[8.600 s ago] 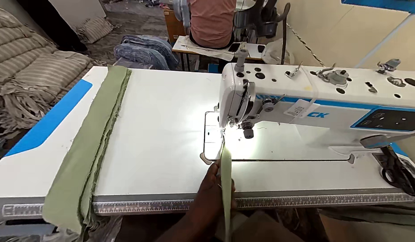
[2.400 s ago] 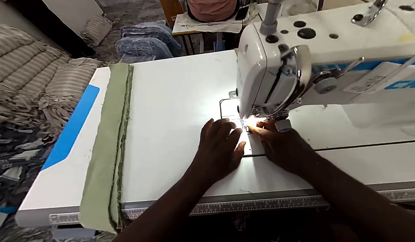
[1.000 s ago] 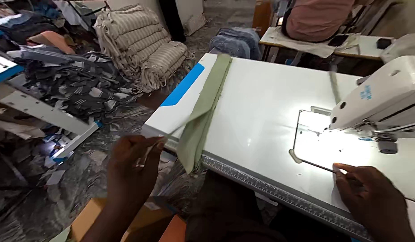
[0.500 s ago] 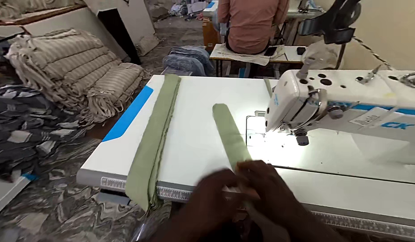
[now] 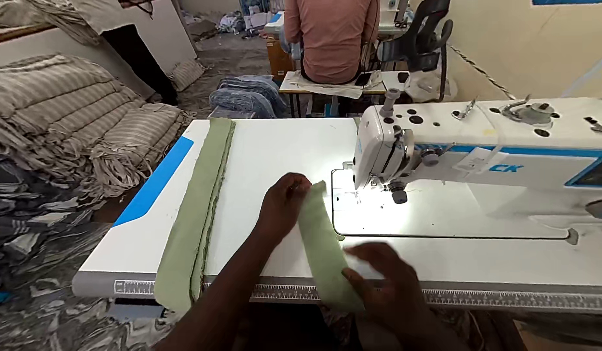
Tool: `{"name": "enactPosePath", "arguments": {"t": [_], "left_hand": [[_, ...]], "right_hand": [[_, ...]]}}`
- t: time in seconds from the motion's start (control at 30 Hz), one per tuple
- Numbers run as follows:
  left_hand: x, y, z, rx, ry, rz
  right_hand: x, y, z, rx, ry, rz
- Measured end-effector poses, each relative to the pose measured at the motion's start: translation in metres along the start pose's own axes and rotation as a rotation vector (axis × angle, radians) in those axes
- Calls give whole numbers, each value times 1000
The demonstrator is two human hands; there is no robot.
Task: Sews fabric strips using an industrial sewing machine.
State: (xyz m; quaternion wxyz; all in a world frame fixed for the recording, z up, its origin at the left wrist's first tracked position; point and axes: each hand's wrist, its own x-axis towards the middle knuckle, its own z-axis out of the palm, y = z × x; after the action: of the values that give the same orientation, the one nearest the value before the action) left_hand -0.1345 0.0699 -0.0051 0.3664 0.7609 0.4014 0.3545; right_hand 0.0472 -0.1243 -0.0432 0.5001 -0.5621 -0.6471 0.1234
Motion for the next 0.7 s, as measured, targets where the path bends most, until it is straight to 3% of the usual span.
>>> {"name": "enactPosePath", "arguments": {"t": [0.1, 0.2, 0.37, 0.57, 0.7], "left_hand": [[-64, 55, -3, -248, -49, 19], [-92, 75, -3, -414, -51, -40], [-115, 82, -10, -418, -89, -97], [-124, 85, -15, -332, -86, 84], [-127, 81, -18, -520, -143, 85]], "right_hand": [[21, -10, -10, 180, -64, 177], [29, -27, -9, 433, -141, 118], [27, -52, -19, 499, -62, 163], [27, -64, -32, 469, -42, 110], [23, -64, -35, 546, -71, 40]]}}
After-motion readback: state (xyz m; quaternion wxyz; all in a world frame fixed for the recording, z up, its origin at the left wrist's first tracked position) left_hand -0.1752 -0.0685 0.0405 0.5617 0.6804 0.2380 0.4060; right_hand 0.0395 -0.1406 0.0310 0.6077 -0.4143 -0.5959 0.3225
